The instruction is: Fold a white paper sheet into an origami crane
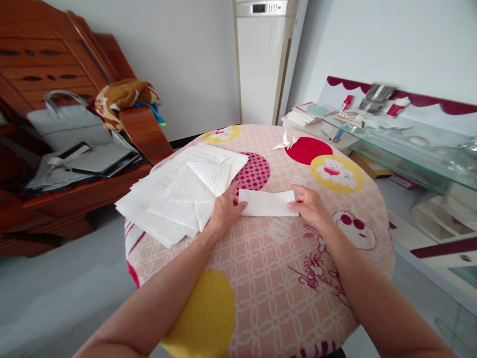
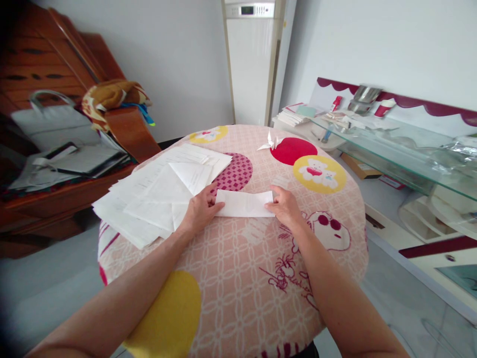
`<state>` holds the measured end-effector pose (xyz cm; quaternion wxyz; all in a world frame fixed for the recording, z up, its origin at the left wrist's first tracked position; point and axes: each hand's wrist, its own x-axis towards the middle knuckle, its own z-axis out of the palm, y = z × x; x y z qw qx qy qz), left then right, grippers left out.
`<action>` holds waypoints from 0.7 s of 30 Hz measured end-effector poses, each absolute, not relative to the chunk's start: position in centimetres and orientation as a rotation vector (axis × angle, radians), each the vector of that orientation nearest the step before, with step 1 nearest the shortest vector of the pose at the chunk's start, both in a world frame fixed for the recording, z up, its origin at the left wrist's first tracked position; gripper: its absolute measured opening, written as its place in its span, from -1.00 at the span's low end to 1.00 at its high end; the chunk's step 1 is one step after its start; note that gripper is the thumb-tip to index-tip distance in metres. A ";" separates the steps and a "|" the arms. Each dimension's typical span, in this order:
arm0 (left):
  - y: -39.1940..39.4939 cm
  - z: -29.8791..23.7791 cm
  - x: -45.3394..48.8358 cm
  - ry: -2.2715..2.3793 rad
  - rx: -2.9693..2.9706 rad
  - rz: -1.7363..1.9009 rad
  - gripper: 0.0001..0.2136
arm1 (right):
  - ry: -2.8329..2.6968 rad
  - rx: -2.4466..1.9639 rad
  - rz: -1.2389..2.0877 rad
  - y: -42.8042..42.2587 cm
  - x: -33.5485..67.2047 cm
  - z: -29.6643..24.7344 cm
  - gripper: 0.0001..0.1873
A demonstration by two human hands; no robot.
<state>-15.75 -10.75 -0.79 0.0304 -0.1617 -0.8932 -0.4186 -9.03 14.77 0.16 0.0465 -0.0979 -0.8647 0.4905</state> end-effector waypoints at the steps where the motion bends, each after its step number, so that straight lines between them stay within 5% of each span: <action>1: -10.7 -0.8 -15.8 -2.765 -0.494 -1.260 -0.37 | -2.652 -0.293 1.408 14.8 -9.1 0.0 -0.22; 7: -10.6 -1.2 -15.7 -2.754 -0.548 -1.161 -0.57 | -2.795 -0.267 1.044 15.0 -9.3 -0.3 -0.67; 11: -10.7 -1.5 -15.7 -2.819 -0.589 -1.040 -0.75 | -2.849 -0.251 1.009 15.0 -9.2 0.0 -0.69; 21: -10.8 -1.3 -15.5 -2.853 -0.592 -1.018 -0.77 | -2.887 -0.228 0.988 15.1 -9.2 0.0 -0.71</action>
